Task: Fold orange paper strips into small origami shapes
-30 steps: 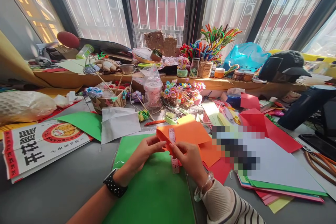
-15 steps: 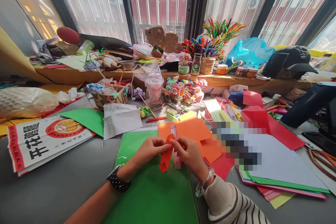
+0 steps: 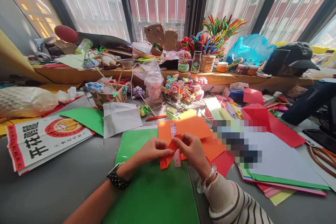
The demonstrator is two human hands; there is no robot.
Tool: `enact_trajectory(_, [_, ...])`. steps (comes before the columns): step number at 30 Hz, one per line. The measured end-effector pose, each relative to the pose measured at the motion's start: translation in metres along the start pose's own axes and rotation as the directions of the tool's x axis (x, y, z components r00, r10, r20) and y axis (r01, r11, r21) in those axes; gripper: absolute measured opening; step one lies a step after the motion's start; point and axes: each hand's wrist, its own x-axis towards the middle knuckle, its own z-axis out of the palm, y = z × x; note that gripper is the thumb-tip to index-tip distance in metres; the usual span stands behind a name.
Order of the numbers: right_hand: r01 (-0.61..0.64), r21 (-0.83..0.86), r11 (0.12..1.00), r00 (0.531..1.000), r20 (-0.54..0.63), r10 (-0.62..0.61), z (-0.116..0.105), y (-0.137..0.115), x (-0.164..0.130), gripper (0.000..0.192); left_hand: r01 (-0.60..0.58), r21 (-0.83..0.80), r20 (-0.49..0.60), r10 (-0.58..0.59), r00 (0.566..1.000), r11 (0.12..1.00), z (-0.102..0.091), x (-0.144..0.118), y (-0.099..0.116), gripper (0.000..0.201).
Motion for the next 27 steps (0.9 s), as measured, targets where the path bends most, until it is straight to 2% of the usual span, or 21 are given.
enact_trajectory(4, [-0.007, 0.067, 0.998, 0.999, -0.045, 0.010, -0.0056, -0.0001, 0.0015, 0.027, -0.019, -0.096, -0.046, 0.015, 0.999, 0.995, -0.0040, 0.0004, 0.0013, 0.029])
enact_trajectory(10, [-0.051, 0.144, 0.988, 0.998, -0.015, 0.054, -0.0084, -0.0011, 0.0030, 0.023, -0.069, -0.124, -0.224, 0.040, 0.974, 0.990, -0.0066, 0.0005, 0.0037, 0.026])
enact_trajectory(15, [-0.079, 0.171, 0.982, 0.997, -0.005, 0.081, -0.0067, 0.0011, 0.0035, 0.022, -0.055, -0.159, -0.222, 0.018, 0.975, 0.986, -0.0026, 0.0030, 0.0002, 0.025])
enact_trajectory(20, [-0.113, 0.154, 0.982, 0.993, 0.062, 0.105, -0.0063, 0.0008, 0.0035, 0.024, -0.039, -0.142, -0.245, 0.003, 0.970, 0.989, -0.0009, 0.0028, -0.0002, 0.026])
enact_trajectory(27, [-0.088, 0.138, 0.987, 0.996, -0.015, 0.091, -0.0077, 0.0031, 0.0043, 0.023, -0.070, -0.170, -0.293, 0.017, 0.956, 0.983, 0.0005, 0.0037, -0.0013, 0.030])
